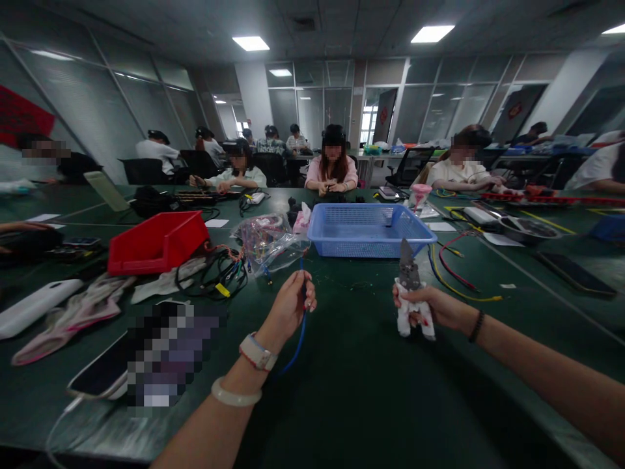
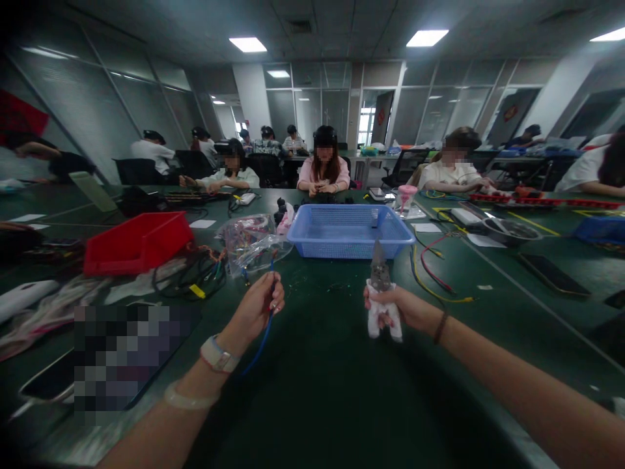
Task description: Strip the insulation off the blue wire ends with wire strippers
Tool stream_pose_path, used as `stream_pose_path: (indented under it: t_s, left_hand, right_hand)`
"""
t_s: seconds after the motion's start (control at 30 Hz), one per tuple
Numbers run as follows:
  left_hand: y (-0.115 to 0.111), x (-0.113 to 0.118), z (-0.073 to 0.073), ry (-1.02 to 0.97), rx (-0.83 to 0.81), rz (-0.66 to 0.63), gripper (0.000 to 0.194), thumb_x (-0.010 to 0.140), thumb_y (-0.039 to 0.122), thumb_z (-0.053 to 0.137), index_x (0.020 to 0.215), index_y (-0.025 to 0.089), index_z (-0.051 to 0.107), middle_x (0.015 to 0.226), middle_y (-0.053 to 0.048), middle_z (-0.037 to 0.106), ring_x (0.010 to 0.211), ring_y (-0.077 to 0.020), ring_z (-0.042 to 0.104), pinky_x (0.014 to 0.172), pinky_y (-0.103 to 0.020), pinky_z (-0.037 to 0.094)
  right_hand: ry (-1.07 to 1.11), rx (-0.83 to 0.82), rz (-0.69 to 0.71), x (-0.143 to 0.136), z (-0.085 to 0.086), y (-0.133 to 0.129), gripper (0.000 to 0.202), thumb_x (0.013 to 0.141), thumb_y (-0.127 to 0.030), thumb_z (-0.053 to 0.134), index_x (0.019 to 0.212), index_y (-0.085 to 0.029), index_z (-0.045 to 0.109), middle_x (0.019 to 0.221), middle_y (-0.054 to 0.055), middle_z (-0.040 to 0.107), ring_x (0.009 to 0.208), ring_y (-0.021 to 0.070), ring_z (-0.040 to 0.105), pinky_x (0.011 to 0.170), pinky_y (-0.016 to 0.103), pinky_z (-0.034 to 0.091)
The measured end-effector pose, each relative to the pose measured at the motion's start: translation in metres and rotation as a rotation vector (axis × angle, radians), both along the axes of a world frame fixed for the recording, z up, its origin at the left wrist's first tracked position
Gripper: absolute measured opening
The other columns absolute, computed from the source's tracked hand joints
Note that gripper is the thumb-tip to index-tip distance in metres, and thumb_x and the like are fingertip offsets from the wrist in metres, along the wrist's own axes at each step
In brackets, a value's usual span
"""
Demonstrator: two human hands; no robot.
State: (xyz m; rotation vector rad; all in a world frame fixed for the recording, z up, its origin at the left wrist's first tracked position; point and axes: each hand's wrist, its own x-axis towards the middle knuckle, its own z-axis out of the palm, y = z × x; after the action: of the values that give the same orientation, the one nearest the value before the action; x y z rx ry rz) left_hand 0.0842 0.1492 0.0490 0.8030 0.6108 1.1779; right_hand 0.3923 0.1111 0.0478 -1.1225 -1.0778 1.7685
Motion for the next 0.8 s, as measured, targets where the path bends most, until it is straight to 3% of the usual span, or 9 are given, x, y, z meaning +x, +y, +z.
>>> stream_pose_path:
  t_s: [0.1,0.33,0.57,0.67,0.8]
  left_hand:
    - [-0.004,0.004,-0.003,0.026,0.000,-0.025,0.022,0.085,0.034,0.064,0.084,0.017,0.051,0.056,0.007,0.048,0.038,-0.0056,0.040,0.039,-0.017,0.038]
    - [-0.006,0.007,-0.010,0.085,0.011,-0.046,0.025,0.082,0.038,0.066,0.083,0.017,0.051,0.057,0.006,0.049,0.038,-0.0059,0.039,0.039,-0.018,0.040]
    - [-0.009,0.009,-0.014,0.178,0.020,-0.093,0.029,0.082,0.044,0.065,0.083,0.018,0.052,0.057,0.006,0.049,0.040,-0.0064,0.039,0.041,-0.020,0.043]
    - [-0.011,0.011,-0.015,0.192,0.019,-0.115,0.030,0.083,0.046,0.063,0.083,0.018,0.052,0.057,0.006,0.049,0.039,-0.0060,0.037,0.041,-0.021,0.043]
    - [-0.012,0.013,-0.017,0.226,0.012,-0.145,0.030,0.084,0.047,0.061,0.084,0.018,0.052,0.059,0.005,0.049,0.041,-0.0061,0.039,0.043,-0.021,0.044]
  right_hand:
    - [-0.003,0.016,0.018,0.005,-0.014,0.006,0.022,0.074,-0.026,0.068,0.092,-0.016,0.059,0.075,0.003,0.066,0.043,0.0104,0.054,0.039,0.024,0.045]
    - [0.100,0.161,-0.212,-0.005,-0.019,0.029,0.019,0.078,-0.028,0.065,0.092,-0.021,0.054,0.079,0.000,0.064,0.052,0.0094,0.056,0.047,0.023,0.046]
    - [0.106,0.139,-0.121,-0.048,-0.027,0.017,0.029,0.074,-0.033,0.070,0.095,-0.018,0.057,0.085,0.005,0.066,0.050,0.0110,0.055,0.045,0.026,0.045]
    - [0.109,0.175,-0.226,-0.051,-0.028,0.018,0.029,0.074,-0.036,0.070,0.094,-0.019,0.056,0.086,0.003,0.064,0.054,0.0096,0.055,0.049,0.025,0.046]
    - [0.098,0.233,-0.370,-0.042,-0.016,0.014,0.030,0.076,-0.039,0.068,0.097,-0.022,0.054,0.089,0.000,0.062,0.057,0.0079,0.054,0.054,0.023,0.048]
